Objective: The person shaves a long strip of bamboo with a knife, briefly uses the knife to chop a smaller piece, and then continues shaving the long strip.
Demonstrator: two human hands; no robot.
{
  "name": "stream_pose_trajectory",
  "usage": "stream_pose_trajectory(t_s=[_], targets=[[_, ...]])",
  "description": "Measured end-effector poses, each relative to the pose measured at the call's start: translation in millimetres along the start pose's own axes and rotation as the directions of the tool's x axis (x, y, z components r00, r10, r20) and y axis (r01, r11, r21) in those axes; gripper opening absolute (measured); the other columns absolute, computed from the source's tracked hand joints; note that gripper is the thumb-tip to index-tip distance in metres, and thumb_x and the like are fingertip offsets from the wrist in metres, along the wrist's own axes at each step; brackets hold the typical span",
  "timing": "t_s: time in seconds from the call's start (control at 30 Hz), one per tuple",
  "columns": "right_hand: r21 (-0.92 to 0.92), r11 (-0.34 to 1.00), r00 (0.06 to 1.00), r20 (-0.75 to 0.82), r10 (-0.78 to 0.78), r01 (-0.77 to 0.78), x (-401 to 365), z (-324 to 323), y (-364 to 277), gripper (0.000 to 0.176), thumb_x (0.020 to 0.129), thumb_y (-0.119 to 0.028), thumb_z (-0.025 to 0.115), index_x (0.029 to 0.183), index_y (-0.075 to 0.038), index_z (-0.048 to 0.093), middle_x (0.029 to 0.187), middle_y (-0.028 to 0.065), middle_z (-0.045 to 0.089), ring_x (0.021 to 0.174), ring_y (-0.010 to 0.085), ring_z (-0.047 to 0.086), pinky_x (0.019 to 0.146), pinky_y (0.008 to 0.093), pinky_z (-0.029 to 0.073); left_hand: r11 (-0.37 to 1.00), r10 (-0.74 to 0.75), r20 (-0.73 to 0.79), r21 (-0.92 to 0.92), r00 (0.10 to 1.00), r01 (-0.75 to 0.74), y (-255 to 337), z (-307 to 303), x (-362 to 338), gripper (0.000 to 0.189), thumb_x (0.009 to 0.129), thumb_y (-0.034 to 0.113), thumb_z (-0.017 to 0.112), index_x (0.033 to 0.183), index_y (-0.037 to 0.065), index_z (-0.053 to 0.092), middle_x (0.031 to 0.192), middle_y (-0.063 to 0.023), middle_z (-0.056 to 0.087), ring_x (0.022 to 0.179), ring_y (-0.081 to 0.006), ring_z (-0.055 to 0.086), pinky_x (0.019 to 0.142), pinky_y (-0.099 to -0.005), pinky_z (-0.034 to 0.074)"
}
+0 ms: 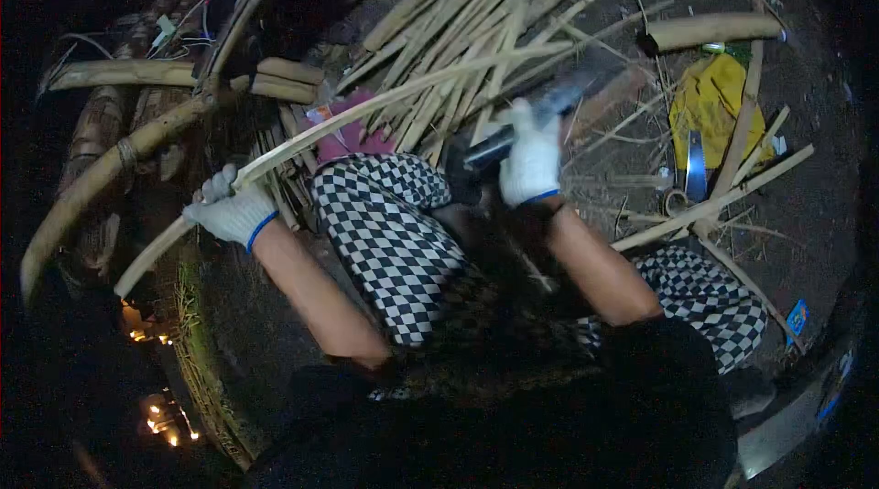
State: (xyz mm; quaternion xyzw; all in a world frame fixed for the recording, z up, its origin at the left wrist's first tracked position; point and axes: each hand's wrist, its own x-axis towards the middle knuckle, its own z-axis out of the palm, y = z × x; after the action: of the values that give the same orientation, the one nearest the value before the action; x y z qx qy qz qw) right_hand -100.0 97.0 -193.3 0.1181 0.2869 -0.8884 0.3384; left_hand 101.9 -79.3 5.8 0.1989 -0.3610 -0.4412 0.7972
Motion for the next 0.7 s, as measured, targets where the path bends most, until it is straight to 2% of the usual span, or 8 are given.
stream_pose_trajectory(t_s=[0.17, 0.23, 0.3, 0.33, 0.37, 0.57, 0.63, 0.7], targets=[[0.107, 0.987, 0.991, 0.044, -0.129, 0.124, 30.7, 4.8, -29.2, 0.018, 0.09, -0.012, 0.056, 0.103, -0.015, 0.044, 0.069, 0.0014, 0.047, 0.058, 0.0173, 0.051, 0.058, 0.0355, 0.049, 0.957, -0.201, -0.126, -0.236, 0.971, 0.167, 6.6, -41.5, 30.9, 0.045, 0.091, 0.044, 0.038, 0.061, 0.012, 0.036, 0.053, 0.0004, 0.035, 0.048, -0.0186, 0.035, 0.052, -0.0355, 0.037], [0.15, 0.975, 0.977, 0.165, 0.137, -0.162, 26.5, 17.1, -41.1, 0.011, 0.091, -0.016, 0.056, 0.099, -0.014, 0.049, 0.064, -0.001, 0.044, 0.056, 0.0161, 0.047, 0.056, 0.0351, 0.046, 0.97, -0.234, -0.223, -0.125, 0.946, 0.21, -11.8, -42.7, 22.0, 0.048, 0.091, 0.048, 0.035, 0.064, 0.009, 0.043, 0.063, -0.0099, 0.051, 0.068, -0.0291, 0.049, 0.073, -0.048, 0.043], [0.183, 0.942, 0.876, 0.449, 0.174, -0.281, 15.1, 38.1, -53.0, 0.012, 0.093, -0.021, 0.054, 0.102, -0.015, 0.053, 0.061, -0.0029, 0.039, 0.054, 0.0146, 0.044, 0.053, 0.0337, 0.043, 0.863, 0.185, 0.264, 0.418, 0.947, -0.285, -74.4, -100.0, 47.1, 0.048, 0.091, 0.05, 0.035, 0.068, 0.009, 0.047, 0.073, -0.0113, 0.053, 0.075, -0.0284, 0.05, 0.077, -0.0485, 0.042], [0.149, 0.949, 0.865, 0.468, 0.181, -0.279, 3.9, 51.9, -61.1, 0.015, 0.093, -0.023, 0.055, 0.105, -0.015, 0.053, 0.061, -0.0029, 0.038, 0.054, 0.0144, 0.044, 0.053, 0.0339, 0.044, 0.974, -0.216, 0.1, -0.042, 0.971, 0.221, -64.6, -76.5, 24.8, 0.045, 0.091, 0.048, 0.036, 0.069, 0.01, 0.047, 0.072, -0.0097, 0.053, 0.073, -0.0265, 0.051, 0.076, -0.045, 0.044], [0.114, 0.956, 0.854, 0.487, 0.183, -0.271, -10.1, 67.6, -70.2, 0.019, 0.093, -0.024, 0.055, 0.109, -0.015, 0.053, 0.062, -0.0028, 0.037, 0.055, 0.0142, 0.044, 0.053, 0.0341, 0.044, 0.62, -0.602, 0.167, -0.518, 0.781, 0.589, -55.4, -49.9, -4.0, 0.042, 0.09, 0.046, 0.038, 0.07, 0.011, 0.047, 0.072, -0.008, 0.053, 0.072, -0.0245, 0.051, 0.074, -0.0416, 0.045], [-0.168, 0.969, 0.829, 0.556, -0.058, 0.18, -64.0, 130.8, -122.8, 0.028, 0.089, -0.026, 0.061, 0.101, 0.0, 0.06, 0.061, -0.0008, 0.045, 0.048, 0.0109, 0.045, 0.044, 0.0252, 0.04, 0.421, -0.754, 0.264, -0.507, 0.601, 0.752, -145.7, -37.9, -53.1, 0.038, 0.091, 0.043, 0.042, 0.072, 0.01, 0.049, 0.068, -0.0057, 0.051, 0.07, -0.0222, 0.051, 0.071, -0.0342, 0.046], [-0.251, 0.884, 0.81, 0.548, -0.206, 0.395, -73.4, 142.0, -139.8, 0.028, 0.086, -0.027, 0.065, 0.091, 0.001, 0.063, 0.06, -0.0002, 0.049, 0.047, 0.0094, 0.047, 0.043, 0.0232, 0.041, 0.862, -0.307, 0.511, 0.507, 0.803, 0.007, -187.4, -46.2, -99.1, 0.039, 0.093, 0.041, 0.041, 0.078, 0.007, 0.052, 0.075, -0.0079, 0.055, 0.068, -0.0242, 0.051, 0.072, -0.0319, 0.045], [-0.402, 0.747, 0.786, 0.562, -0.256, 0.53, -92.0, 149.3, -167.9, 0.025, 0.085, -0.026, 0.065, 0.082, 0.0, 0.063, 0.064, 0.0029, 0.059, 0.05, 0.0083, 0.052, 0.044, 0.0225, 0.041, 0.091, -0.955, 0.286, 0.033, 0.078, 0.995, -131.5, -21.0, -135.0, 0.033, 0.095, 0.035, 0.044, 0.082, 0.006, 0.053, 0.08, -0.01, 0.056, 0.069, -0.0227, 0.05, 0.074, -0.0316, 0.046]])
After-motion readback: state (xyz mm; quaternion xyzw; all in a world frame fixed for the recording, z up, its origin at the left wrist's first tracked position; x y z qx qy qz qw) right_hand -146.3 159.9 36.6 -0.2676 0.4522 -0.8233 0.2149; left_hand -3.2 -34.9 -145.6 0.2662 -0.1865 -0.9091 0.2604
